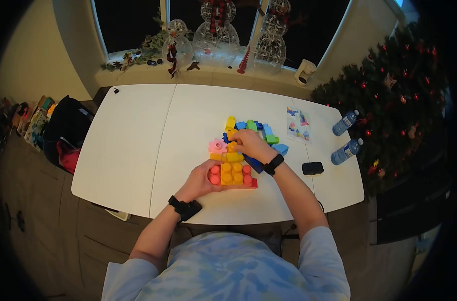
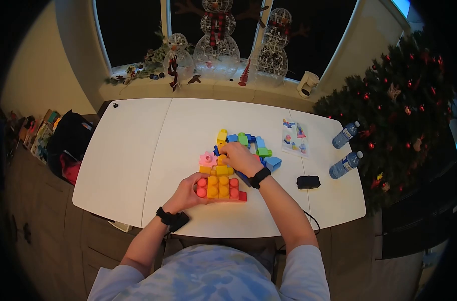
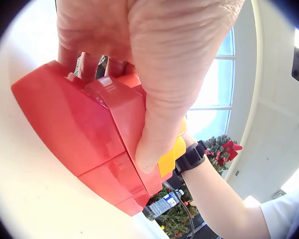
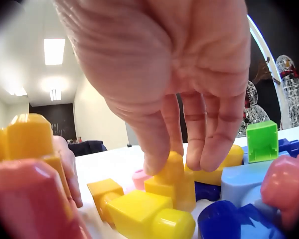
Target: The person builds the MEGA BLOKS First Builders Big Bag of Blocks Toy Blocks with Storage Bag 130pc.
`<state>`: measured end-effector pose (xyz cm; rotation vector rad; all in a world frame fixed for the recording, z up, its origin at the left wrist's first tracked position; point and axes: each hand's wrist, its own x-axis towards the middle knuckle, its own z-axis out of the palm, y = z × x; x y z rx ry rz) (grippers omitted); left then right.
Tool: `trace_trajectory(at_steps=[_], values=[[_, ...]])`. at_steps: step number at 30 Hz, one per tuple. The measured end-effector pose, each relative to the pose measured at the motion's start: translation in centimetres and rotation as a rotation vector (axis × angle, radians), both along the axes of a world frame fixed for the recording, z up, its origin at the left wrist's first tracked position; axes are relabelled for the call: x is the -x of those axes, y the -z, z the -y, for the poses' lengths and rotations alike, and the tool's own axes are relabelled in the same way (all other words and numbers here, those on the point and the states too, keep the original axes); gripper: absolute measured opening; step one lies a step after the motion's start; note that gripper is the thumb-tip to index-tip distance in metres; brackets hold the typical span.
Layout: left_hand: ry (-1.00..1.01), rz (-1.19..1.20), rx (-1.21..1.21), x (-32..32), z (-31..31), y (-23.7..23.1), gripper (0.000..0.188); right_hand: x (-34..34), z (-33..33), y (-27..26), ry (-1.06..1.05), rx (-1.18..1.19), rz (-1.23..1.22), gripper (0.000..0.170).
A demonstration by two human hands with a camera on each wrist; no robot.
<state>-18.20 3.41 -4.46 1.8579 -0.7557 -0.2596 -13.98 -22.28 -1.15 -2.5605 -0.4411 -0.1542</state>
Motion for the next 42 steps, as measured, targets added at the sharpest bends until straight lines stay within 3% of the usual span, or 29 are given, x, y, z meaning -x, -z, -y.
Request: trace_trajectory(at_steps=[3, 5, 8, 11, 13, 14, 20, 27, 30, 32, 33, 35, 37, 39, 40, 42], values=[[-0.005, 0.003, 0.022, 0.0, 0.1, 0.4, 0.068, -0.4, -0.3, 0.3, -0.051, 0.062, 0.046, 0.024], [0.002, 0.035, -0.031, 0.0, 0.0, 0.3, 0.082, 0.0, -0.8, -1.1, -0.069, 0.061, 0.033, 0.024], [-0.021, 0.007, 0.012, 0.4, 0.0, -0.3, 0.097, 1.7, -1.7, -5.5, 0.068, 0.009, -0.015, 0.026], [-0.033, -0.032, -0.036, 0.1, -0.1, 0.5, 0.109, 3.7, -3.4, -8.4, 0.073, -0.203, -0.171, 0.028], [-0.033, -0.005, -0.013, 0.1, 0.1, 0.8, 0.11, 4.6, -4.5, -7.7, -0.12, -0.14, -0.096, 0.032], [-0.041, 0.023, 0.012, 0.2, 0.2, 0.9, 0.11, 4.9, -4.7, -7.5, -0.117, -0.139, -0.097, 0.032], [-0.01, -0.024, 0.024, -0.2, -0.1, 1.5, 0.11, 4.9, -6.4, -5.7, -0.216, 0.048, -0.04, 0.029], [-0.029, -0.047, -0.035, 0.0, -0.1, 0.7, 0.107, 4.8, -6.7, -5.1, -0.257, 0.023, 0.001, 0.029], [-0.043, -0.075, -0.06, 0.2, -0.1, 0.4, 0.099, 4.7, -6.9, -6.8, -0.229, 0.088, -0.135, 0.029], [0.003, -0.104, -0.037, 0.1, -0.2, 0.5, 0.088, 3.6, -6.3, -8.5, -0.267, 0.121, -0.381, 0.028], [0.002, -0.102, -0.037, 0.1, -0.3, 0.5, 0.088, 2.5, -5.5, -8.0, -0.268, 0.121, -0.378, 0.028], [0.002, -0.109, 0.032, 0.1, -0.4, 0.6, 0.079, -0.5, -3.5, -5.5, -0.329, -0.111, -0.171, 0.027], [0.034, -0.088, -0.011, -0.1, -0.7, 0.6, 0.079, -1.9, -3.0, -4.5, -0.335, -0.057, -0.157, 0.028], [0.072, -0.066, -0.055, -0.5, -1.0, 0.7, 0.078, -3.1, -3.2, -2.3, -0.342, 0.207, -0.113, 0.033], [0.085, -0.055, -0.059, -0.5, -1.1, 0.7, 0.078, -3.4, -3.8, -1.9, -0.379, 0.249, -0.241, 0.043], [0.097, -0.044, -0.065, -0.6, -1.4, 0.8, 0.077, -3.0, -4.6, -1.0, -0.387, 0.349, -0.26, 0.046]])
